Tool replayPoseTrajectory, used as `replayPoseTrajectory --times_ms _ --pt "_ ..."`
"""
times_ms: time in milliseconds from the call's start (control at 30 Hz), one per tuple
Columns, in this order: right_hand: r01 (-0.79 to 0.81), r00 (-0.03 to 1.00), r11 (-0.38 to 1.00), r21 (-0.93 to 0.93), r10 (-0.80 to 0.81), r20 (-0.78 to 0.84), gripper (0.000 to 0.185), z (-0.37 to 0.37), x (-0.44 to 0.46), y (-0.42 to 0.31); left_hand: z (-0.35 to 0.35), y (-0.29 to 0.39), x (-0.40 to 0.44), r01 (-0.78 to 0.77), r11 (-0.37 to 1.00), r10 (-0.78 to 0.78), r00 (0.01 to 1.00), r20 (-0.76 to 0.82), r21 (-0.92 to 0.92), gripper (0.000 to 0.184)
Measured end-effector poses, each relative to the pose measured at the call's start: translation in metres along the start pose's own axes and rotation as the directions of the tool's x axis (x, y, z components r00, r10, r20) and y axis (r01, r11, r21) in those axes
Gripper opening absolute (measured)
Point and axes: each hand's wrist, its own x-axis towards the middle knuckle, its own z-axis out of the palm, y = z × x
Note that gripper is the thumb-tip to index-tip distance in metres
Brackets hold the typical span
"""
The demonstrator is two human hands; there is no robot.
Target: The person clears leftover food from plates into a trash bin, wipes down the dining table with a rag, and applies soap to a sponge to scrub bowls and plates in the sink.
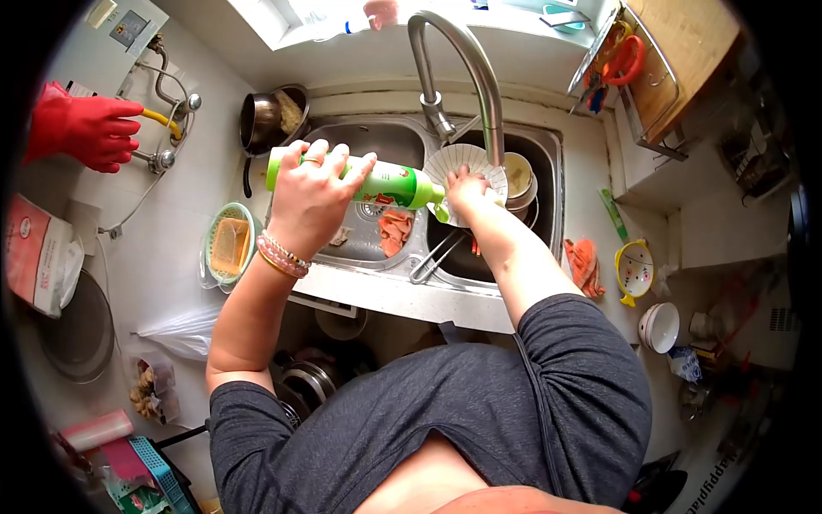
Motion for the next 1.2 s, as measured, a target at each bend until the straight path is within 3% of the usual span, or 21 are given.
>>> replayPoseTrajectory --times_ms 167,300,333,400,433,467,500,533,567,600,633,667,733,767,867,1000,1033,1067,1133,1200 --pt "0.044 0.997 0.998 -0.054 -0.041 0.064 0.047 0.007 0.015 -0.001 0.006 -0.008 -0.002 0.013 1.0 -0.012 0.999 0.04 -0.021 0.045" --pt "0.183 0.983 0.964 0.192 -0.183 -0.014 0.049 0.004 0.029 0.039 0.015 -0.009 0.002 0.018 0.998 -0.017 0.999 0.028 -0.056 0.046" --pt "0.183 0.982 0.884 0.431 -0.187 -0.032 0.051 0.005 0.026 0.052 0.017 -0.009 0.003 0.012 0.999 -0.011 1.0 0.022 -0.052 0.046" --pt "0.166 0.98 0.555 0.815 -0.184 -0.074 0.054 0.005 0.012 0.076 0.021 -0.008 0.009 -0.003 0.999 0.003 1.0 0.016 -0.039 0.046" --pt "0.109 0.983 0.191 0.976 -0.166 -0.078 0.056 0.019 0.011 0.081 0.019 -0.007 0.014 -0.026 0.999 0.027 1.0 0.008 -0.025 0.045" --pt "-0.101 0.953 -0.155 0.983 -0.3 0.051 0.055 0.026 -0.003 0.088 0.016 -0.005 0.021 -0.046 0.999 0.047 0.999 0.003 -0.013 0.044" --pt "-0.334 0.883 -0.447 0.83 -0.457 0.11 0.055 0.034 -0.02 0.096 0.015 -0.002 0.026 -0.063 0.998 0.063 0.998 -0.001 -0.004 0.043" --pt "-0.551 0.788 -0.632 0.544 -0.609 0.09 0.057 0.042 -0.037 0.102 0.013 0.001 0.033 -0.081 0.997 0.081 0.997 -0.006 0.006 0.042" --pt "-0.559 0.763 -0.692 0.457 -0.645 -0.043 0.056 0.048 -0.052 0.098 0.01 0.005 0.038 -0.102 0.995 0.103 0.994 -0.026 0.016 0.039" --pt "-0.572 0.731 -0.736 0.362 -0.658 -0.183 0.057 0.053 -0.063 0.091 0.006 0.008 0.044 -0.123 0.992 0.123 0.992 -0.018 0.03 0.038" --pt "-0.523 0.72 -0.759 0.387 -0.637 -0.277 0.056 0.059 -0.072 0.087 0.002 0.012 0.049 -0.144 0.989 0.144 0.99 -0.008 0.044 0.037" --pt "-0.507 0.814 -0.816 0.28 -0.559 -0.155 0.046 0.066 -0.073 0.083 -0.002 0.017 0.053 -0.166 0.985 0.166 0.986 0.004 0.057 0.036" --pt "-0.264 0.879 -0.899 0.35 -0.374 -0.297 0.044 0.08 -0.079 0.078 -0.012 0.024 0.059 -0.184 0.979 0.181 0.983 0.045 0.084 0.035" --pt "-0.103 0.906 -0.885 0.454 -0.271 -0.324 0.032 0.062 -0.098 0.077 -0.016 0.027 0.061 -0.193 0.977 0.189 0.981 0.047 0.095 0.035" --pt "-0.079 0.947 -0.844 0.53 -0.23 -0.226 0.029 0.057 -0.097 0.086 -0.025 0.034 0.063 -0.205 0.974 0.201 0.978 0.048 0.097 0.036" --pt "-0.336 0.91 -0.894 0.295 -0.39 -0.144 0.032 0.026 -0.104 0.091 -0.032 0.04 0.064 -0.219 0.97 0.217 0.976 0.031 0.11 0.036" --pt "-0.304 0.913 -0.888 0.344 -0.375 -0.16 0.032 0.02 -0.1 0.088 -0.033 0.041 0.064 -0.223 0.968 0.221 0.975 0.031 0.116 0.036" --pt "-0.009 0.954 -0.859 0.512 -0.162 -0.254 0.03 0.027 -0.089 0.08 -0.036 0.042 0.064 -0.224 0.967 0.221 0.975 0.034 0.121 0.036" --pt "-0.124 0.978 -0.852 0.508 -0.19 -0.08 0.018 0.038 -0.072 0.08 -0.041 0.046 0.064 -0.228 0.965 0.225 0.974 0.04 0.128 0.036" --pt "-0.055 0.998 -0.833 0.55 -0.064 0.004 0.013 0.032 -0.079 0.075 -0.041 0.046 0.065 -0.229 0.963 0.227 0.973 0.026 0.141 0.036"
